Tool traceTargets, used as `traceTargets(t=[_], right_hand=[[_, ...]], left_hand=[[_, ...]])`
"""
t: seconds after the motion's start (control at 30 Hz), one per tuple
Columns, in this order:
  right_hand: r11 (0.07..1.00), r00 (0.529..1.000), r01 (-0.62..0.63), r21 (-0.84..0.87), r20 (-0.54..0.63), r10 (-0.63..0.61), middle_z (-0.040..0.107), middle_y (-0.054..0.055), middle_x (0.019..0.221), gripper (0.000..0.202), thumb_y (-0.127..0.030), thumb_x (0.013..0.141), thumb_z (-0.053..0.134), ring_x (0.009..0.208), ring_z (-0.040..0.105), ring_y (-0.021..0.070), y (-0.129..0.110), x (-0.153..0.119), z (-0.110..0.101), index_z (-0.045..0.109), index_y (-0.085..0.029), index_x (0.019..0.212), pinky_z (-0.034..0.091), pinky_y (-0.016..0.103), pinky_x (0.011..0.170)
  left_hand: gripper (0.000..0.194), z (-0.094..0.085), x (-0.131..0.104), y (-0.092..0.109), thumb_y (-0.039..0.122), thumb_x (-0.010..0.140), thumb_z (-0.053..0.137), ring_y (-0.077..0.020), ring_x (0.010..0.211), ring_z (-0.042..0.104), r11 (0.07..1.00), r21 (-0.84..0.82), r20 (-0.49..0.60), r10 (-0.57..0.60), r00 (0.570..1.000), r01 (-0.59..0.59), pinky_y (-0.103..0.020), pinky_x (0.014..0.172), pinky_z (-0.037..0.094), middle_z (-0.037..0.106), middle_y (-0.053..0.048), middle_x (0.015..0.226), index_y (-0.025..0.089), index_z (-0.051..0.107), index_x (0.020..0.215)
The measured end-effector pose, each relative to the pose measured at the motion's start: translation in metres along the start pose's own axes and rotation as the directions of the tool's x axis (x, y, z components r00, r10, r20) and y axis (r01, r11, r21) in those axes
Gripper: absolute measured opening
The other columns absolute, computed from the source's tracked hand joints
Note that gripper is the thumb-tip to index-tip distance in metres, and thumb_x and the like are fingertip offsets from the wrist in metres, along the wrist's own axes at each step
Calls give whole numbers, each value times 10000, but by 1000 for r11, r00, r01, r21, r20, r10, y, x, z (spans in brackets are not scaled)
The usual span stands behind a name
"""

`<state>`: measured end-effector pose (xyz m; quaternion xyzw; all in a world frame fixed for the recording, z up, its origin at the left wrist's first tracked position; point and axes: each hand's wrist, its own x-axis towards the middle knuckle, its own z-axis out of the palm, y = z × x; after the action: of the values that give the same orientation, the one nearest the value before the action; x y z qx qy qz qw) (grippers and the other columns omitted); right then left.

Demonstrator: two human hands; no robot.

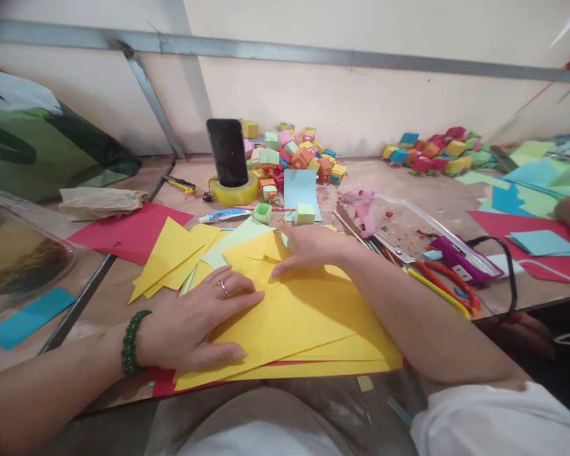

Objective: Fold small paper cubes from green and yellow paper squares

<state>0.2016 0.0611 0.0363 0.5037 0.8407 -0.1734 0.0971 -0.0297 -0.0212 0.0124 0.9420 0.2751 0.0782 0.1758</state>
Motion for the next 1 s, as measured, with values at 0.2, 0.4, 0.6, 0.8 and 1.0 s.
traceTargets(t=[0.2,0.4,0.6,0.8,1.0], right_hand=[[999,997,44,-19,-65,-45,558,152,1333,1104,-617,646,705,1143,568,338,-5,-7,4,153,-221,1515,446,353,850],[999,996,32,-3,83,-32,679,82,976,1030,-496,701,709,825,633,233,18,-3,-6,163,-191,1518,398,266,633],[993,997,46,111,51,-51,665,46,847,922,-523,714,694,739,601,193,13,-3,-11,304,-175,1474,371,251,607],[975,986,-67,210,-137,97,660,50,873,810,-495,661,753,727,597,185,0,7,5,468,-174,1349,380,246,588],[934,989,38,356,-150,17,576,-63,594,843,-351,645,777,511,506,111,13,0,2,433,-198,1399,330,222,483]], left_hand=[[491,-8,0,4,515,841,539,-309,1068,557,999,32,35,-11,999,10,-579,1081,255,615,-147,1145,164,618,1175],[376,-7,-4,1,448,840,567,-284,1083,596,1000,-26,-17,-5,1000,4,-553,1104,227,644,-133,1178,176,670,1078],[340,-5,-4,-2,424,840,583,-271,1061,602,998,-64,-54,3,999,-6,-503,1093,259,653,-132,1159,177,686,1049],[322,-2,-4,-7,410,837,590,-271,1056,593,996,-74,-61,36,997,-41,-494,1082,280,647,-133,1142,167,669,1032],[333,2,-5,-11,390,837,620,-262,1070,580,993,-104,-173,46,984,-65,-472,1080,317,633,-121,1160,210,640,1116]])
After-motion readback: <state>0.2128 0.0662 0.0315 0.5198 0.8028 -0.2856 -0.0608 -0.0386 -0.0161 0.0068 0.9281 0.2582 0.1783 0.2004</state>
